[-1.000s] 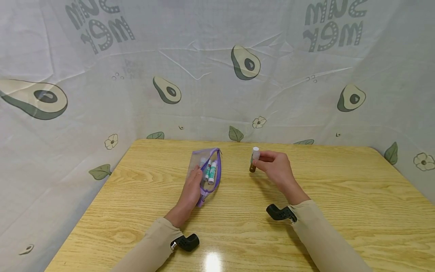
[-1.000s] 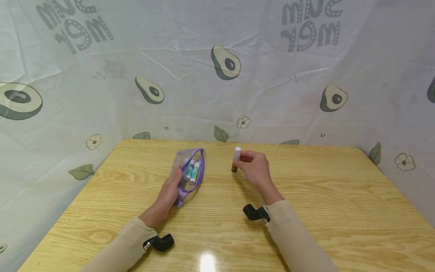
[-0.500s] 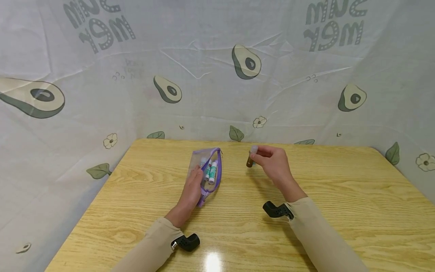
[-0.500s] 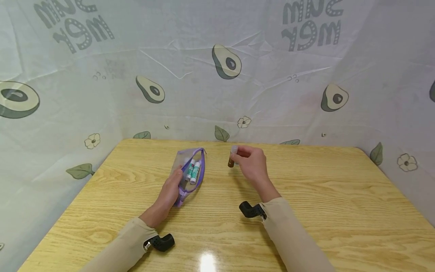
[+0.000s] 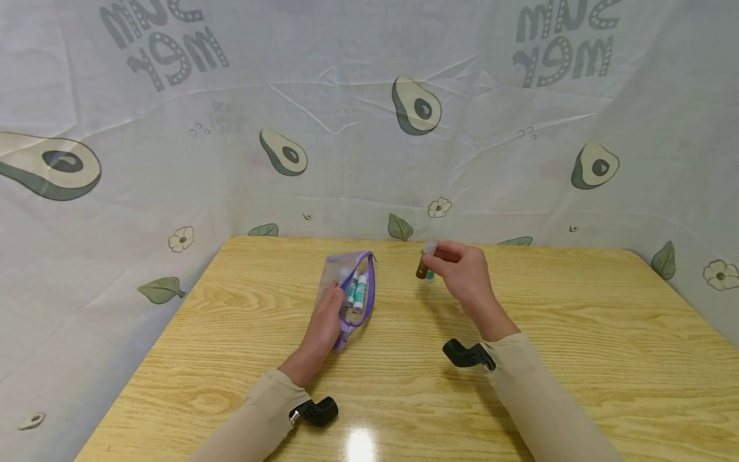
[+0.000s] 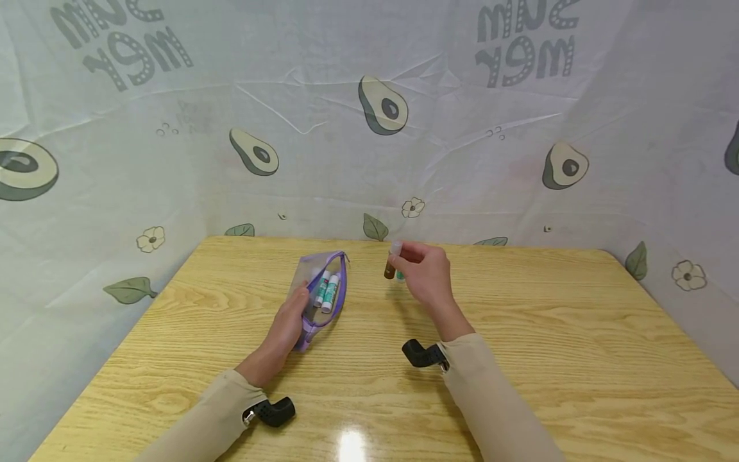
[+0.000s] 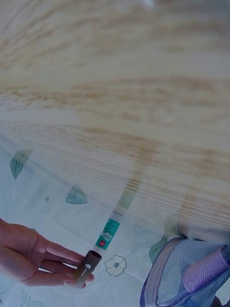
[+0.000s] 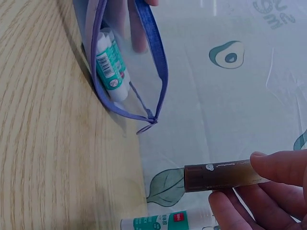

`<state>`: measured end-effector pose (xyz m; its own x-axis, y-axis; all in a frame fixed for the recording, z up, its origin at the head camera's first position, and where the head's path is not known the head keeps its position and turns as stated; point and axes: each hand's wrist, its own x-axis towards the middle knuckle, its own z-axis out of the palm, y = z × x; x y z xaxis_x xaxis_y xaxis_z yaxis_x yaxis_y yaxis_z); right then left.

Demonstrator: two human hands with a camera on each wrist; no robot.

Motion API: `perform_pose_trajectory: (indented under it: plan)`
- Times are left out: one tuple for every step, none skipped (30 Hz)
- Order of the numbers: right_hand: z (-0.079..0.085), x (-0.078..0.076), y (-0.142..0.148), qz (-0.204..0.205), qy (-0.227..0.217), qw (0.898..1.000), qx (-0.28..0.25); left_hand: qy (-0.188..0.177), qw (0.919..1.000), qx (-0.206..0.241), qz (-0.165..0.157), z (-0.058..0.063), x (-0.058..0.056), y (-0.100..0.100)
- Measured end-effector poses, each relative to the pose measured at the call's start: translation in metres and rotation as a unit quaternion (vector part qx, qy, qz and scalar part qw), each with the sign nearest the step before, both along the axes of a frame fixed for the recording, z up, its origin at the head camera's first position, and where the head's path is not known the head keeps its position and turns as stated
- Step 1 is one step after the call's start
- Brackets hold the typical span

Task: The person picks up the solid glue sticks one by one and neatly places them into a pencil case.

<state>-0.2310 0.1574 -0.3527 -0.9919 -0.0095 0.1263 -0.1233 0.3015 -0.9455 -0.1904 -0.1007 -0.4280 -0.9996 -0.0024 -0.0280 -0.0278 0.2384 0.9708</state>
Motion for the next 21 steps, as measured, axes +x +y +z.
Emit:
perform_pose_trajectory:
  plan:
    - [0.001, 0.000, -0.001, -0.001, 0.002, 1.000, 0.000, 0.001, 1.0000, -0.001, 0.000, 0.000, 0.000, 0.000]
    - [0.001, 0.000, -0.002, -0.002, 0.003, 1.000, -0.002, 0.001, 1.0000, -0.001, 0.001, 0.000, 0.000, 0.000]
    - [0.002, 0.000, -0.003, -0.003, 0.004, 1.000, -0.001, 0.002, 1.0000, -0.001, 0.000, 0.000, 0.000, 0.000]
    - [0.003, 0.000, -0.004, -0.004, 0.006, 1.000, -0.002, 0.004, 1.0000, -0.001, 0.000, 0.000, 0.000, 0.000]
    - [0.003, -0.001, -0.005, -0.005, 0.008, 1.000, 0.000, 0.005, 1.0000, -0.002, -0.001, 0.000, -0.001, 0.001]
    - [0.004, -0.001, -0.006, -0.006, 0.010, 1.000, 0.001, 0.006, 1.0000, -0.002, -0.001, 0.000, 0.000, 0.001]
    - [0.005, -0.001, -0.007, -0.007, 0.012, 1.000, 0.001, 0.006, 1.0000, -0.002, 0.000, 0.000, -0.001, 0.001]
    - [0.005, -0.002, -0.009, -0.008, 0.014, 1.000, 0.000, 0.006, 1.0000, -0.002, 0.001, 0.000, -0.001, 0.001]
    - [0.006, -0.002, -0.010, -0.008, 0.017, 1.000, 0.000, 0.007, 1.0000, -0.002, 0.001, 0.001, -0.001, 0.001]
    - [0.007, -0.002, -0.012, -0.009, 0.020, 1.000, -0.002, 0.006, 1.0000, -0.003, 0.002, 0.001, -0.001, 0.000]
    - [0.007, -0.002, -0.013, -0.009, 0.023, 1.000, -0.003, 0.006, 1.0000, -0.003, 0.003, 0.001, -0.001, 0.000]
    - [0.008, -0.003, -0.015, -0.009, 0.024, 1.000, -0.007, 0.006, 1.0000, -0.002, 0.003, 0.001, -0.001, 0.000]
    - [0.009, -0.003, -0.016, -0.008, 0.026, 1.000, -0.009, 0.007, 1.0000, -0.002, 0.003, 0.001, -0.001, 0.000]
    - [0.009, -0.003, -0.018, -0.007, 0.028, 1.000, -0.011, 0.008, 1.0000, -0.001, 0.003, 0.001, -0.001, 0.000]
    - [0.010, -0.003, -0.019, -0.006, 0.031, 0.999, -0.013, 0.008, 1.0000, 0.000, 0.003, 0.001, -0.001, 0.000]
    - [0.011, -0.003, -0.020, -0.004, 0.033, 0.999, -0.016, 0.009, 1.0000, 0.001, 0.002, 0.001, -0.001, 0.000]
    - [0.011, -0.003, -0.021, -0.002, 0.036, 0.999, -0.019, 0.008, 1.0000, 0.001, 0.001, 0.001, -0.001, 0.000]
    - [0.012, -0.003, -0.023, 0.000, 0.040, 0.999, -0.023, 0.009, 1.0000, 0.002, 0.001, 0.001, -0.001, 0.000]
    - [0.013, -0.003, -0.024, 0.002, 0.043, 0.999, -0.026, 0.008, 1.0000, 0.002, 0.001, 0.001, -0.001, 0.000]
    - [0.014, -0.003, -0.025, 0.003, 0.047, 0.998, -0.030, 0.007, 1.0000, 0.002, 0.000, 0.001, 0.000, 0.000]
    - [0.015, -0.003, -0.027, 0.004, 0.051, 0.998, -0.032, 0.006, 1.0000, 0.002, 0.001, 0.001, -0.001, 0.001]
